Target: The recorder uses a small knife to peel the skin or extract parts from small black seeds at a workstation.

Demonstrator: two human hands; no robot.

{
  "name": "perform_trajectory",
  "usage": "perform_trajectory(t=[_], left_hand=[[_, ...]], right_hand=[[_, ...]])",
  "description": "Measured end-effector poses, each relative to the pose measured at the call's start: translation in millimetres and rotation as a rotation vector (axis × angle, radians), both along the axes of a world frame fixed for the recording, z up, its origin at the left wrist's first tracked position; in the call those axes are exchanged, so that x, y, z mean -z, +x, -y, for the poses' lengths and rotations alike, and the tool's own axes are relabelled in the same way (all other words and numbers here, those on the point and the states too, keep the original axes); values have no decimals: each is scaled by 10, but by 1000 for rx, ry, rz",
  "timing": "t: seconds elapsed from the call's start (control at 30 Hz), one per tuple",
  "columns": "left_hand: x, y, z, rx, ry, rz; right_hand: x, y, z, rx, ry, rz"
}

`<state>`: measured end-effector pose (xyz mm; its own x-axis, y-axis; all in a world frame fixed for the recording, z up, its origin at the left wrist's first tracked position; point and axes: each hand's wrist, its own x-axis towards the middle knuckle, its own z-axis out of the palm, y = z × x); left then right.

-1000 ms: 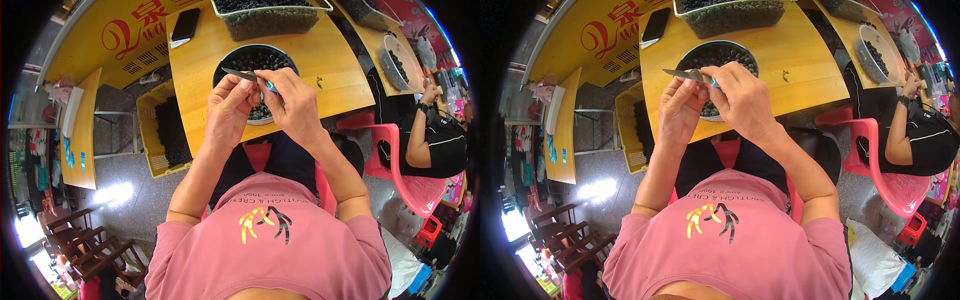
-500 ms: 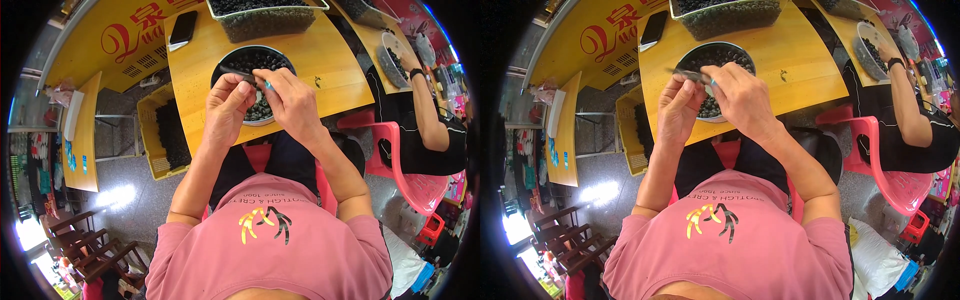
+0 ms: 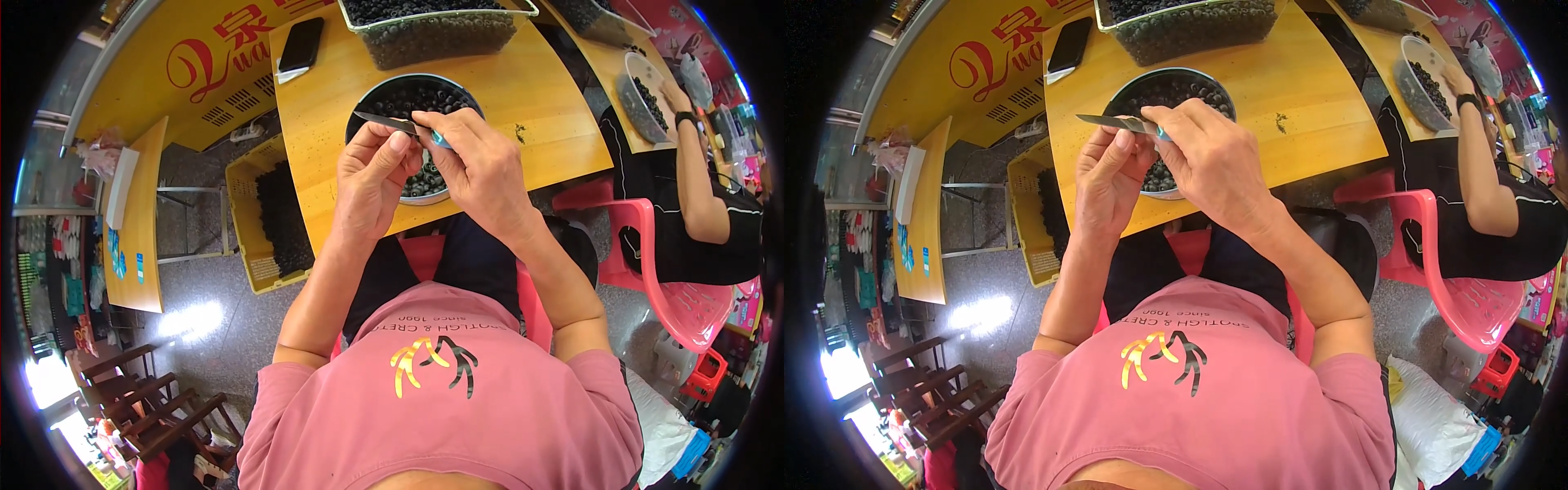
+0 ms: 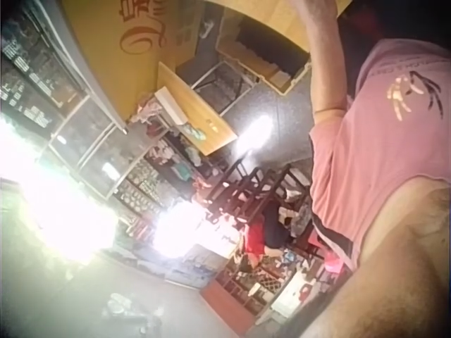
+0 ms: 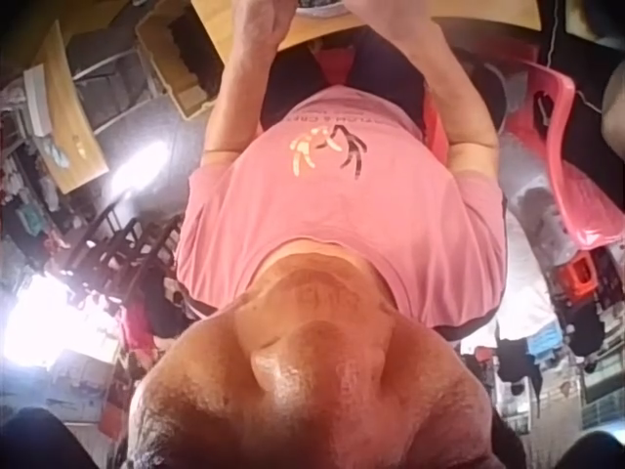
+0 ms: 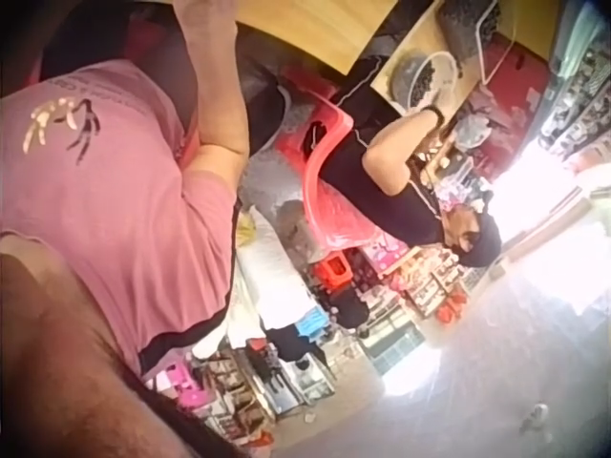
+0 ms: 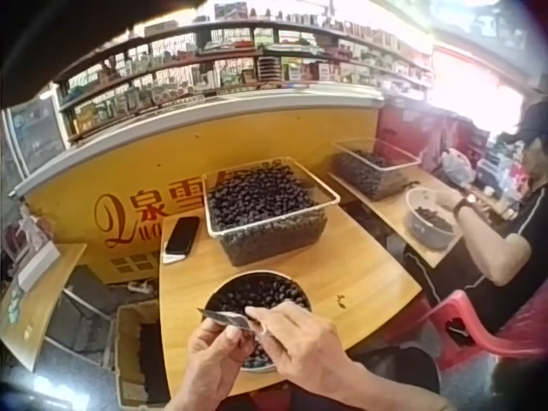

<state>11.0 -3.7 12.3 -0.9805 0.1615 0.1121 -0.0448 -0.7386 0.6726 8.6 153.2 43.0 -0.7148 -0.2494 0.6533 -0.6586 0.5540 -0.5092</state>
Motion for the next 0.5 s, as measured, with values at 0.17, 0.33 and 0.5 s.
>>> perform_trajectory(t=[0.17, 0.33, 0.5], left_hand=[[-41, 13, -26, -13, -15, 16], [-40, 23, 1, -10, -57, -6], [-98, 92, 55, 72, -134, -262]], right_hand=[[19, -15, 4, 6, 0, -67], [31, -15, -19, 12, 21, -33], [178, -114, -114, 80, 94, 133]])
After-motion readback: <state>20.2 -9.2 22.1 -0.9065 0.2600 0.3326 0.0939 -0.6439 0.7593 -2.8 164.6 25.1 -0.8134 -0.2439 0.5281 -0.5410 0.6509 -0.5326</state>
